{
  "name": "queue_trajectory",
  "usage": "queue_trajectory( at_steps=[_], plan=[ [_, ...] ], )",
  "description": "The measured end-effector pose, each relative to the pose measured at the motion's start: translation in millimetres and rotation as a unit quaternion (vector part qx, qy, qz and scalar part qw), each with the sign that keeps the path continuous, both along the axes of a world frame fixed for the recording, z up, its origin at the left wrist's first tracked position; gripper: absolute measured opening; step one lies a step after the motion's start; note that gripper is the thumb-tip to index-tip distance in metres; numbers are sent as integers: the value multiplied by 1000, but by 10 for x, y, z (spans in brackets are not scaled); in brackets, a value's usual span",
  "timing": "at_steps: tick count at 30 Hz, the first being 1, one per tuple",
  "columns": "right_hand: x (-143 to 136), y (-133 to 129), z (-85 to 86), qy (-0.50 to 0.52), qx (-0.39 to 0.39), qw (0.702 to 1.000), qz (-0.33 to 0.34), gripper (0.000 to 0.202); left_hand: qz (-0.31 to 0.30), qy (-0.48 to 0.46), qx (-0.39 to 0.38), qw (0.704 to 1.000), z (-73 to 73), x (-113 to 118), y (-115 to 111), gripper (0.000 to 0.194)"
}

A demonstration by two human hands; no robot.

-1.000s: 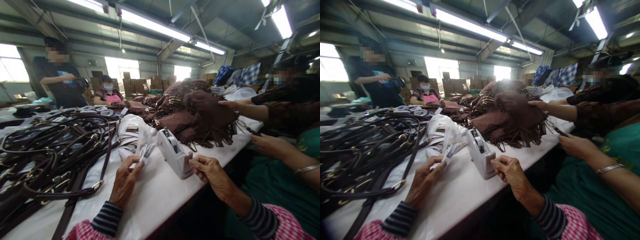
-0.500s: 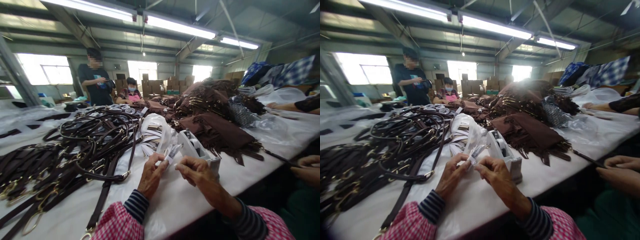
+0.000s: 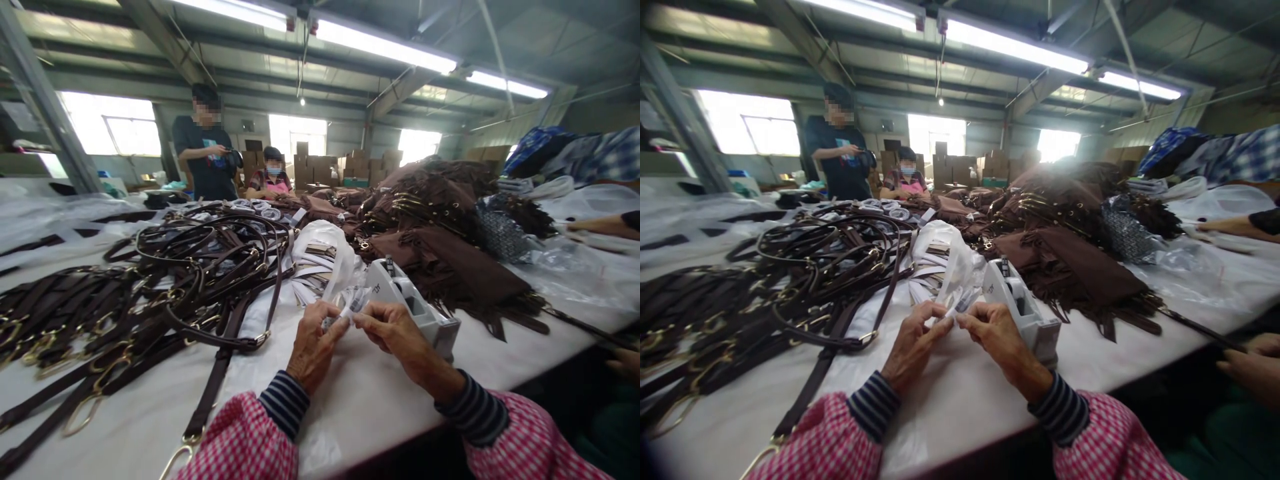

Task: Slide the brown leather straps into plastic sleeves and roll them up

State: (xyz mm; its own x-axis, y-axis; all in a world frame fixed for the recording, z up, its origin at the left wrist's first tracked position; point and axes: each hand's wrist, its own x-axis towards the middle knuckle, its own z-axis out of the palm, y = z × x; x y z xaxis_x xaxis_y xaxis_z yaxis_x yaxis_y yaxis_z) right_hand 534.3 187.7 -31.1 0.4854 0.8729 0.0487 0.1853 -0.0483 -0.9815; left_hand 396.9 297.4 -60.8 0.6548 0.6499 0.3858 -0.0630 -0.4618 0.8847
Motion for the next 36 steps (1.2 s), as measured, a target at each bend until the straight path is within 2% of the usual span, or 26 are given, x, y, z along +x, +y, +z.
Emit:
queue_trajectory(
  at_steps=[6, 12, 16, 19, 23, 26, 32, 34, 36],
  plan=[
    [27, 69, -92, -17, 9, 1000, 18, 50, 8, -5, -55, 998, 30, -13, 9, 29],
    [48, 213, -241, -76, 92, 993, 20, 54, -12, 2, -143, 990, 51, -40, 60, 41],
    [18, 336, -253, -76, 140, 987, 7, 53, -40, -12, -211, 976, -5, -49, 115, 46],
    [-12, 372, -208, -38, 127, 991, 16, 57, -56, -34, -282, 957, -7, -53, 119, 42],
    [-22, 325, -211, 11, 95, 994, 43, 61, -82, -41, -360, 928, 74, -77, 45, 40],
    [26, 309, -275, 40, 80, 994, 64, 59, -88, -60, -384, 917, 109, -60, 27, 41],
    [90, 319, -351, 61, 47, 993, 88, 53, -80, -83, -400, 909, 86, -33, 71, 43],
    [76, 303, -341, 23, 47, 996, 73, 47, -72, -79, -403, 909, 73, -33, 79, 42],
    [57, 274, -303, -81, 81, 993, 18, 36, -69, -82, -403, 909, 55, -30, 87, 40]
  ],
)
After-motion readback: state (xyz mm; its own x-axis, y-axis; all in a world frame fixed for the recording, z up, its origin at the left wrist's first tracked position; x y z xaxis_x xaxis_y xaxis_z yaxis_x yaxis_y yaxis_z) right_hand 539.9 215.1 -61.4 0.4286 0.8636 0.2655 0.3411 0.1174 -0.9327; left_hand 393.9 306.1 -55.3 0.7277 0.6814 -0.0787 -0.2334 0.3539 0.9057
